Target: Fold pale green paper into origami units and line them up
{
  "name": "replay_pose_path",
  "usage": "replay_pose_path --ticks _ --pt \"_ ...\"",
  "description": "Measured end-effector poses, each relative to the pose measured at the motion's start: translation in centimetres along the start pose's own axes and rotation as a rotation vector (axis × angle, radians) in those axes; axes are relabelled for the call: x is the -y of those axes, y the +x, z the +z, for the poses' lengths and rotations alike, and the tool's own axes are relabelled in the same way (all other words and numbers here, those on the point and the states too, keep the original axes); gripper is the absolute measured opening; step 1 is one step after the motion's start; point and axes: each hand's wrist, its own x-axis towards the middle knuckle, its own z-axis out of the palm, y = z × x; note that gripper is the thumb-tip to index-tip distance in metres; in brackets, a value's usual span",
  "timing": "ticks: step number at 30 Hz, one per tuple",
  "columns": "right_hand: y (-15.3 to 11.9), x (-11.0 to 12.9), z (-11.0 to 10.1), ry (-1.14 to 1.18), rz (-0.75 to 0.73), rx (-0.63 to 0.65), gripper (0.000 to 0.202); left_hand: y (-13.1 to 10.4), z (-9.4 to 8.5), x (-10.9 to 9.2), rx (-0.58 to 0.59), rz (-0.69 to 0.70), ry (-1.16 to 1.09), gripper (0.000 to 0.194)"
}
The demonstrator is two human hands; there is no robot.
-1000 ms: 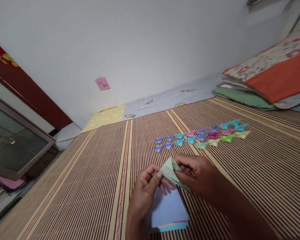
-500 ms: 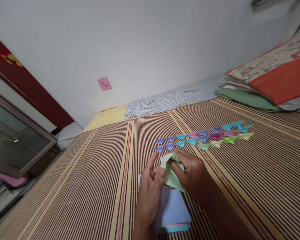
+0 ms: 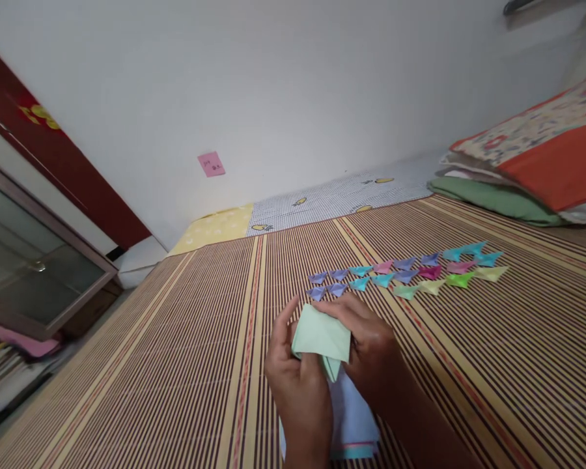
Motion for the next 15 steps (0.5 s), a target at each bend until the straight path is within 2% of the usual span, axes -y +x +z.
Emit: replay_pose_path --ticks 3,9,15 --pt "0.1 0.4 0.0 -0.012 -0.017 -0.024 0.030 -0.2 0.1 -0.2 -0.035 0.036 -0.046 0.044" --pt "0.5 1.3 -0.6 -0.013 0.002 -0.071 0.039 -0.3 -0.1 -0.3 0.013 -0.034 -0.131 0.025" --pt "1.0 1.2 -1.3 0.118 0.058 -0.056 0.036 0.0 -0.3 0.1 0.054 -0.067 -0.197 0.018"
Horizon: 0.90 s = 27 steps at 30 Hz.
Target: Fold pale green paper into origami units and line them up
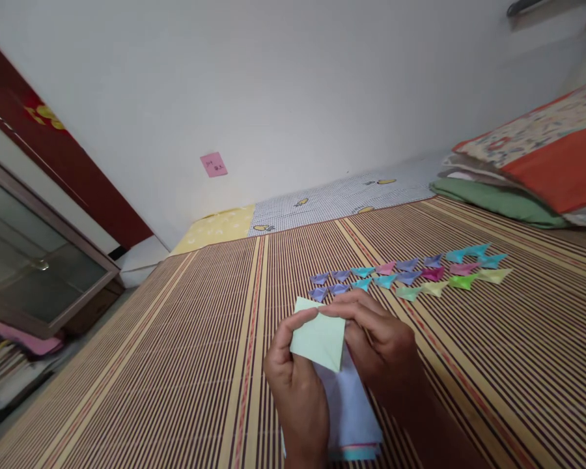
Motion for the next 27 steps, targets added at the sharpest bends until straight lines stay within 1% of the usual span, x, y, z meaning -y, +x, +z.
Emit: replay_pose_path --ticks 2,4,7,10,13,15,17,19,21,24,27 --pt "0.1 -0.2 -0.3 0.083 0.052 0.026 0.033 0.1 -0.2 -0.1 -0.014 0.021 0.055 0.019" --pt "0.1 -0.4 -0.6 0.165 0.135 0.034 0.030 0.2 -0.3 -0.3 -0.031 0.035 0.107 0.022" --pt "-0.1 -0.5 -0.6 0.240 0.268 -0.020 0.024 0.2 -0.4 -0.2 -0.050 0.023 0.098 0.023" --pt "-0.3 -0.5 -0.1 0.307 0.361 -0.061 0.018 0.3 -0.4 0.1 -0.063 -0.010 0.058 0.024" --pt "-0.4 -0.6 0.5 0.406 0.465 -0.051 0.020 0.4 -0.3 0.2 -0.017 -0.013 0.075 0.024" --pt "-0.4 -0.6 0.7 0.462 0.508 -0.068 0.022 0.5 -0.3 0.1 0.040 0.008 0.076 0.024" --pt "-0.4 -0.7 0.7 0.478 0.514 -0.104 0.020 0.4 -0.3 -0.1 0.091 -0.002 0.024 0.034" --pt "-0.3 -0.9 0.6 0.447 0.498 -0.141 0.019 0.4 -0.3 -0.2 0.128 -0.061 -0.068 0.051" --pt "-0.3 -1.1 0.5 0.396 0.480 -0.168 0.018 0.3 -0.3 -0.2 0.156 -0.126 -0.145 0.061" --pt "-0.3 -1.3 0.3 0.301 0.442 -0.207 0.017 0.3 -0.3 -0.1 0.172 -0.168 -0.193 0.056" --pt "-0.4 -1.4 0.1 0.160 0.367 -0.221 0.014 0.3 -0.2 0.1 0.134 -0.154 -0.193 0.048"
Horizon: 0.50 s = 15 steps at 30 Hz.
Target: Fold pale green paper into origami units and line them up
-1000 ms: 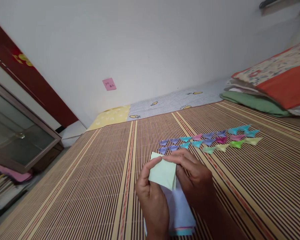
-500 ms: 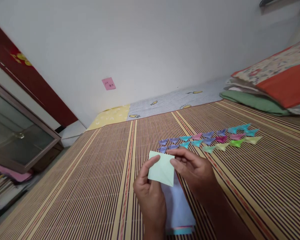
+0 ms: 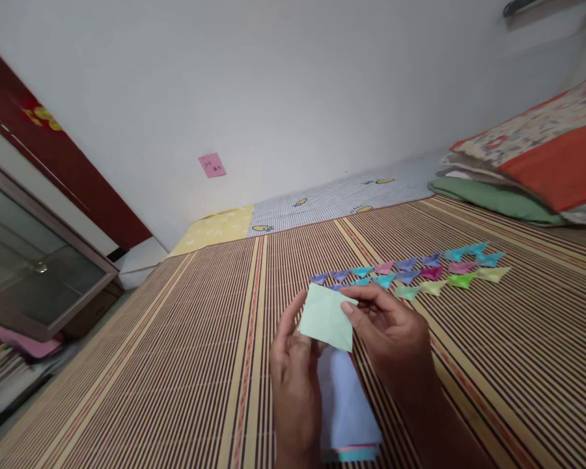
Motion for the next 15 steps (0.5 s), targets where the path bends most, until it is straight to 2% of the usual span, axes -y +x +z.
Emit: replay_pose_path --ticks 4,7,9,11,15 --pt "0.00 0.14 -0.03 -0.084 -0.076 0.022 0.013 0.19 0.19 0.33 -0.084 -0.057 0.067 0.053" --pt "0.04 0.21 -0.01 -0.075 -0.070 0.031 0.013 0.18 0.19 0.42 -0.131 -0.055 0.029 0.044" --pt "0.08 0.21 0.00 -0.079 -0.066 0.030 0.013 0.13 0.15 0.30 -0.125 -0.022 0.015 0.040" --pt "0.09 0.22 0.02 -0.103 -0.079 0.027 0.013 0.13 0.12 0.15 -0.106 0.003 0.037 0.044" --pt "-0.04 0.24 0.12 -0.140 -0.126 0.016 0.013 0.35 0.02 0.27 -0.107 -0.035 0.117 0.042"
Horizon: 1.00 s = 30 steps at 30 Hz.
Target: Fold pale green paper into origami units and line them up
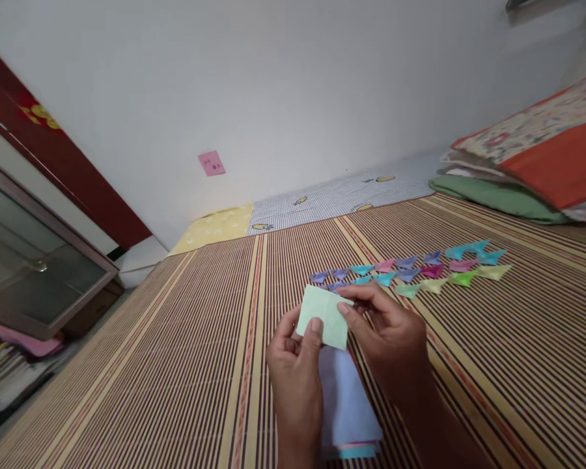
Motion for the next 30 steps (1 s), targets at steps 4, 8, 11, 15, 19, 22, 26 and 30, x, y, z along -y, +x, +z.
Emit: replay_pose_path --ticks 4,8,11,15,19,22,26,30 --pt "0.0 -0.1 0.1 0.160 0.141 0.058 0.017 0.2 0.0 0.3 0.024 0.051 0.025 0.028" --pt "0.4 -0.2 0.1 0.346 0.311 0.134 0.018 0.1 -0.1 0.2 0.060 0.081 0.054 0.032" --pt "0.6 -0.4 0.0 0.395 0.330 0.158 0.021 0.2 -0.1 0.0 0.072 0.056 0.041 0.035" --pt "0.6 -0.7 -0.1 0.425 0.342 0.197 0.022 0.3 -0.4 0.0 0.120 0.040 0.093 0.027" --pt "0.7 -0.9 -0.4 0.392 0.333 0.281 0.018 0.5 -1.0 0.0 0.190 0.108 0.285 0.031" --pt "0.9 -0.8 -0.8 0.352 0.322 0.341 0.021 0.5 -1.3 0.1 0.250 0.130 0.382 0.035" --pt "1.2 -0.8 -1.3 0.341 0.297 0.363 0.023 0.4 -1.0 0.4 0.196 0.110 0.367 0.044" --pt "1.3 -0.7 -1.6 0.320 0.303 0.372 0.024 0.3 -0.6 0.3 0.134 0.126 0.352 0.050"
